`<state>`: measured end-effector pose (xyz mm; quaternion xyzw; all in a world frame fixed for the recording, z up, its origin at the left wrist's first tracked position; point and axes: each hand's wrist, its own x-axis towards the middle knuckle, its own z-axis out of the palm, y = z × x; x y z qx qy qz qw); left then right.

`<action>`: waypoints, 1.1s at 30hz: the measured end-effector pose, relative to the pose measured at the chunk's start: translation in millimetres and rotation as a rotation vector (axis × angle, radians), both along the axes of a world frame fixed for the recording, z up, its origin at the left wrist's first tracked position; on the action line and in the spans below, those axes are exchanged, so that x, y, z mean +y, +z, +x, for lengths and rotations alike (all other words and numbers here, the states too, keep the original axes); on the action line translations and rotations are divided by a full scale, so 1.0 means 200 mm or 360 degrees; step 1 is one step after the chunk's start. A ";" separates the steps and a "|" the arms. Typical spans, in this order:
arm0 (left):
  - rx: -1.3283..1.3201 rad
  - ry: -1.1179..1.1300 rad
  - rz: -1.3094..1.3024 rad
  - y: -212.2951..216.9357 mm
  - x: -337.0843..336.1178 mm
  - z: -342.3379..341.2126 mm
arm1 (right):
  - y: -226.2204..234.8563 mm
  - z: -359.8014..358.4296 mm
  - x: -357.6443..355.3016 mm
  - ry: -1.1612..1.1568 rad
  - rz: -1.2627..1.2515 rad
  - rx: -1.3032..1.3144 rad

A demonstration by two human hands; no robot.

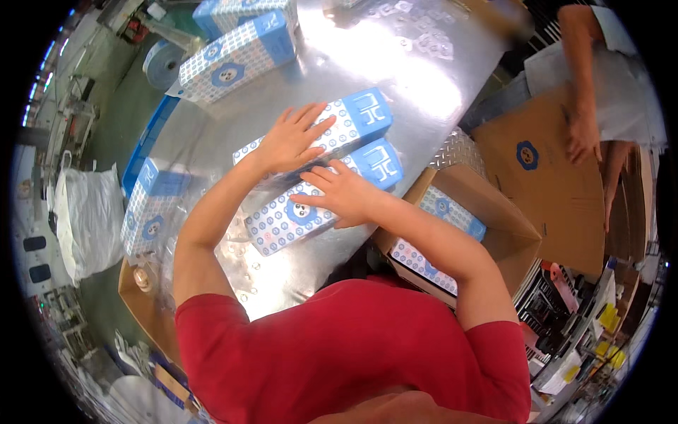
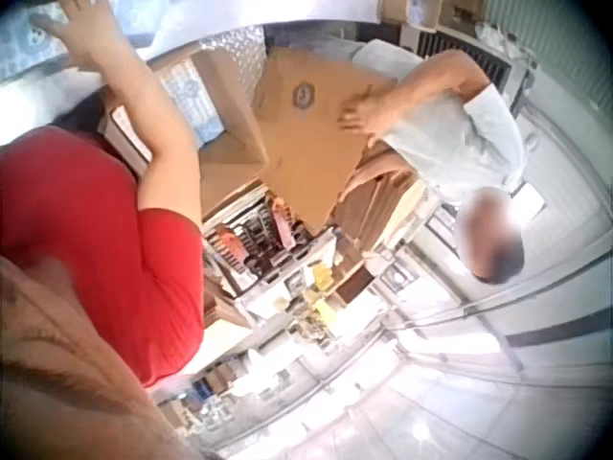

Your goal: The person repeatedly picks up small blue and white product boxes from a metal table and places them into a larger brown cardboard box. They arrange the items in rows, close the box flaps, and then move the filled box to a conveyor belt. This cycle repeats with multiple boxes.

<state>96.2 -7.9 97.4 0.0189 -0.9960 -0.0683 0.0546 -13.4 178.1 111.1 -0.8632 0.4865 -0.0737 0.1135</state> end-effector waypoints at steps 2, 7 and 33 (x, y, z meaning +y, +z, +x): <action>-0.0102 0.0143 -0.0154 -0.01 0.01 -0.05 | -0.07 0.02 0.06 -0.0123 -0.0188 0.0002; -0.0556 0.0636 0.0262 0.15 0.16 -0.32 | -0.01 0.07 0.39 -0.0303 -0.0485 0.0001; -0.1085 -0.0945 0.0705 -0.71 1.88 -0.99 | 0.11 -0.04 2.35 -0.2471 -0.1662 -0.2817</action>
